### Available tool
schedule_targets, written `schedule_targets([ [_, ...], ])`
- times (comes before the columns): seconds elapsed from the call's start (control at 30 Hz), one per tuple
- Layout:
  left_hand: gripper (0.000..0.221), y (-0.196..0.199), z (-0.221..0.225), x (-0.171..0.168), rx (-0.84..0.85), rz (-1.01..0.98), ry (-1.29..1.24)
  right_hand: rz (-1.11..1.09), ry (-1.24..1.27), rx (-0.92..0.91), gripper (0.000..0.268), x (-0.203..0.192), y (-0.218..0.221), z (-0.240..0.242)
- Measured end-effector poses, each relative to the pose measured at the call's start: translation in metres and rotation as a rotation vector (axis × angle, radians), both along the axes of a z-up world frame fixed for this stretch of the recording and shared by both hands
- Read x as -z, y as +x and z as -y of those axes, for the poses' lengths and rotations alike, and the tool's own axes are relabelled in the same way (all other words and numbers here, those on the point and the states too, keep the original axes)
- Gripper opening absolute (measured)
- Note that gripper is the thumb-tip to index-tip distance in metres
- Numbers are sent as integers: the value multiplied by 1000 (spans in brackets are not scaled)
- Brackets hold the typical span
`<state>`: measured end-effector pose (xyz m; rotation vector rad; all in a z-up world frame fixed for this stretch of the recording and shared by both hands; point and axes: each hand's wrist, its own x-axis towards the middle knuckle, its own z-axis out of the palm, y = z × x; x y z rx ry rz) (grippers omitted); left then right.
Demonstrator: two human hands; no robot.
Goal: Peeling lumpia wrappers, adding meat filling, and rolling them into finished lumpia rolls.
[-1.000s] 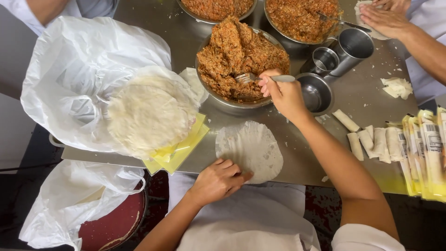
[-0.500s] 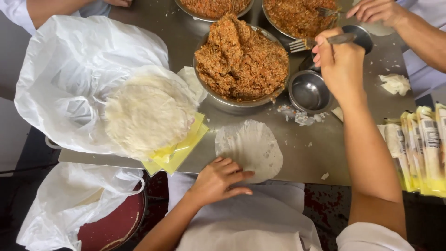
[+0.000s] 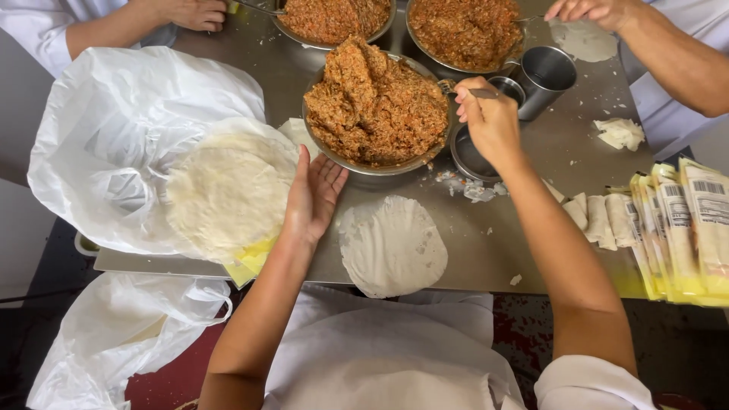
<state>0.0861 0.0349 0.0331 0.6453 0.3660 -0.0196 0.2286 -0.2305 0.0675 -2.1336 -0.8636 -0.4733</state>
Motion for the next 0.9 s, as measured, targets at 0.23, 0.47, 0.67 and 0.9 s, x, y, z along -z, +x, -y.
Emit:
schedule_targets([
  [0.23, 99, -3, 10, 2, 45, 220, 12, 505, -165, -19, 6, 55, -31, -40],
  [0.47, 97, -6, 19, 0, 67, 215, 18, 678, -483, 36, 7, 32, -58, -45],
  [0.67, 100, -9, 21, -9, 70, 230, 35, 539, -280, -47, 12, -4, 10, -22],
  [0.9, 98, -6, 17, 5, 101, 262, 33, 458, -435, -157, 14, 36, -40, -40],
])
